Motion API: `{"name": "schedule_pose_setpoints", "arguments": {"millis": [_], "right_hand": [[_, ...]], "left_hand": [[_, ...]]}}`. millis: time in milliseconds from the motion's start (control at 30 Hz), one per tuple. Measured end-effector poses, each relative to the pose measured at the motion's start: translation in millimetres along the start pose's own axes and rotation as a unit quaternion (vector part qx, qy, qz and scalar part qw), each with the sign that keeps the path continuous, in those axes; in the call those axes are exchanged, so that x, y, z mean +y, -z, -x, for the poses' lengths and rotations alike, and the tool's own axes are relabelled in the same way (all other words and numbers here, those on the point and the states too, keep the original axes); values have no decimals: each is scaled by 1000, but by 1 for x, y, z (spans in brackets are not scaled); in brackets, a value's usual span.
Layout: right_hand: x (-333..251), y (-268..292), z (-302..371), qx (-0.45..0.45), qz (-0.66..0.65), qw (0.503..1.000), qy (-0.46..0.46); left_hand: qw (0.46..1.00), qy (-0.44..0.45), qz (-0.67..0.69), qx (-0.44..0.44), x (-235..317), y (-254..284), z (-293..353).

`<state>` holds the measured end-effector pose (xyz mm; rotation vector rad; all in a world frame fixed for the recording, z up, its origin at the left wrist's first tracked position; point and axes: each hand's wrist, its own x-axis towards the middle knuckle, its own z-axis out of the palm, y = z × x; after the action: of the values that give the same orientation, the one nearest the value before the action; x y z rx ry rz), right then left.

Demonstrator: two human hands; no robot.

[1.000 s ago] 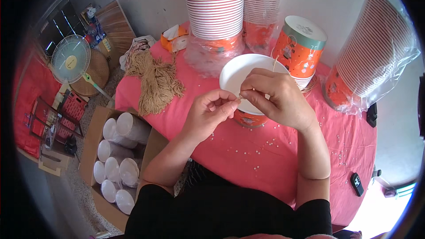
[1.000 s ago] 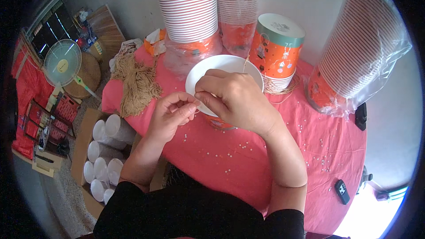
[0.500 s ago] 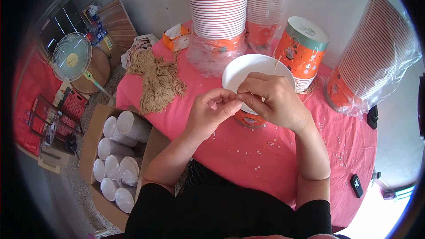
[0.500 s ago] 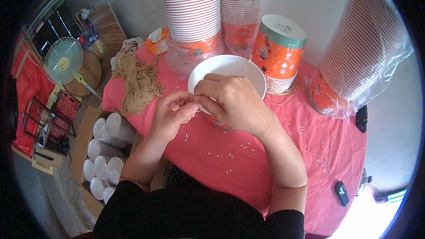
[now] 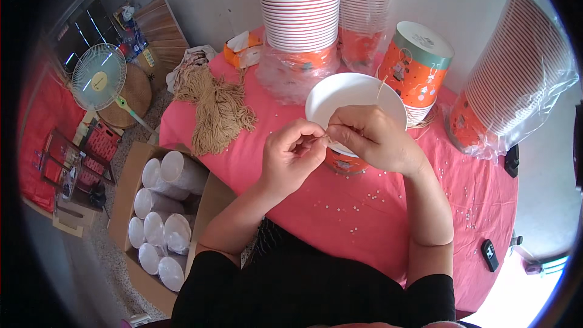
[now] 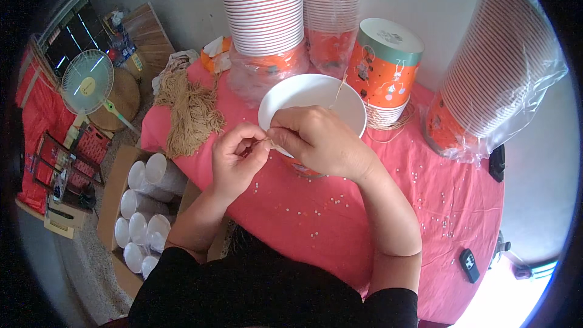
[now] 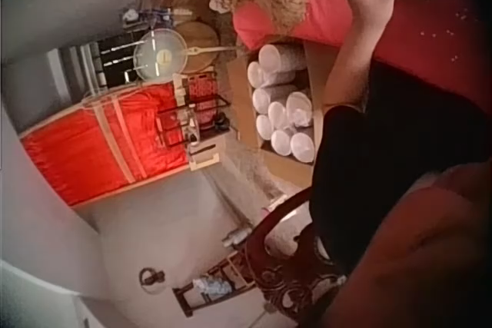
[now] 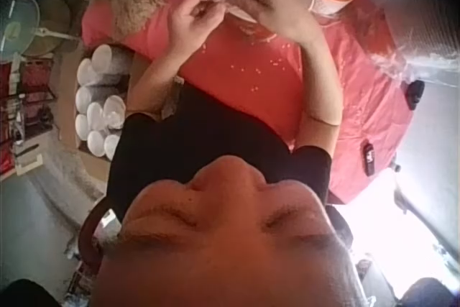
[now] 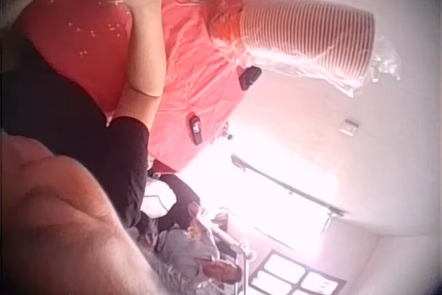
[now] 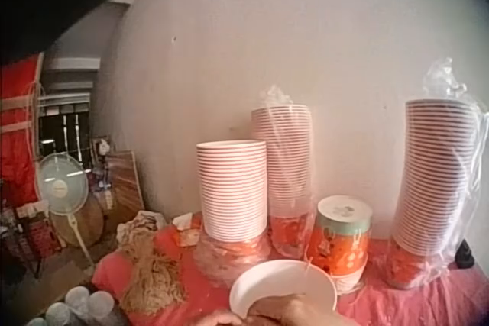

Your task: Attaching string handles to decorative paper buckets.

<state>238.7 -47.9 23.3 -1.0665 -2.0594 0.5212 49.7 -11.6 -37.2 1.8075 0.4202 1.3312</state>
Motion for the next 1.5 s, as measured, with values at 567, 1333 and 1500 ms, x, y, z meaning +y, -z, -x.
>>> {"name": "schedule_pose_setpoints", "arguments": {"millis": [567,1333,1500], "right_hand": [[-6,0,-4,52,-5,999,-10],[1,-20,-7,134,-25,986,93],[-2,-13,-6,141,88,981,105]], "left_hand": [[942,162,293,18,-6,5,-1],[913,181,364,19,-3,7,3],[940,170,294,19,-1,7,0]]}}
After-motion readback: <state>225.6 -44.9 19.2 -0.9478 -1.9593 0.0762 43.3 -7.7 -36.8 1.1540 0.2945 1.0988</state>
